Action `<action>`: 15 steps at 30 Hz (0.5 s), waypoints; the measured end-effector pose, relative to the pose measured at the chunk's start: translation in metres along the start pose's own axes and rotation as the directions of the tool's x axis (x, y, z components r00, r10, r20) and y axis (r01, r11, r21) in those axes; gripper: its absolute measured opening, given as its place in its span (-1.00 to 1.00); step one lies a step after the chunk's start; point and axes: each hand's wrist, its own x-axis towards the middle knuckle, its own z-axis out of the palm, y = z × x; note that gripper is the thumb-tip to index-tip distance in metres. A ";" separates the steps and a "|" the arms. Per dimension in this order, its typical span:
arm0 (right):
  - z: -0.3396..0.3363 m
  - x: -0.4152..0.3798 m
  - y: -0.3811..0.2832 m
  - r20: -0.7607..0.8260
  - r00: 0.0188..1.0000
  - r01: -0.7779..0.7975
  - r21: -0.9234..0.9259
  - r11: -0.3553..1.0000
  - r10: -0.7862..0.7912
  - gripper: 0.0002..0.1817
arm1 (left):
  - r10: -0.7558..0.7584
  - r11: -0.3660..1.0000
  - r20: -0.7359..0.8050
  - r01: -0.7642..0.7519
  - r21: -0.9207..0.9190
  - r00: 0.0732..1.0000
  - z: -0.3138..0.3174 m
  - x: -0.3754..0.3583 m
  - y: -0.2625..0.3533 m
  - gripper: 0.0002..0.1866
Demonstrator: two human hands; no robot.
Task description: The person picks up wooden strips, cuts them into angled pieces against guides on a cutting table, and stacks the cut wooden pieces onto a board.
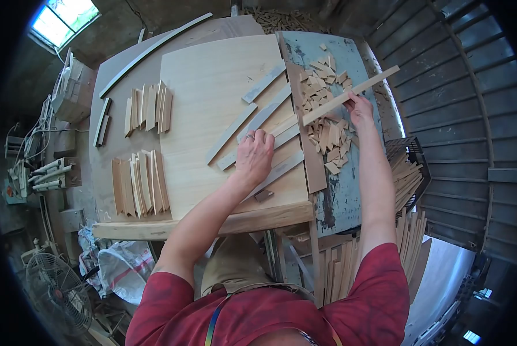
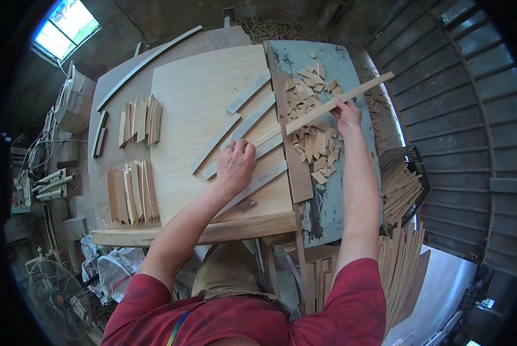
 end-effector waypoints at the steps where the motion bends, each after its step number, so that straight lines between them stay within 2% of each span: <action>1: -0.010 -0.006 -0.008 0.025 1.000 0.018 0.014 1.000 -0.018 -0.75 | 0.008 1.000 -0.005 -0.008 -0.001 1.000 0.000 0.002 -0.001 -0.80; 3: -0.026 -0.033 -0.023 0.049 0.998 0.035 0.021 0.999 -0.036 -0.74 | 0.012 1.000 -0.009 -0.012 -0.009 1.000 -0.001 0.003 -0.001 -0.81; 5: -0.043 -0.083 -0.045 0.115 0.989 0.095 -0.054 0.994 -0.088 -0.70 | 0.010 1.000 -0.006 -0.010 -0.018 1.000 -0.001 0.003 -0.002 -0.81; 9: -0.074 -0.196 -0.066 0.192 0.979 0.082 -0.045 0.996 -0.072 -0.64 | -0.015 0.999 0.033 0.016 -0.036 0.999 -0.001 0.000 0.000 -0.80; 11: -0.074 -0.260 -0.069 0.169 0.984 0.063 -0.026 0.998 -0.057 -0.60 | -0.018 0.999 0.057 0.020 -0.034 0.998 -0.003 -0.007 0.004 -0.80; 15: -0.108 -0.339 -0.045 0.119 0.993 0.031 -0.051 0.998 -0.025 -0.56 | 0.008 0.999 0.084 -0.004 -0.053 0.996 -0.010 -0.024 0.017 -0.76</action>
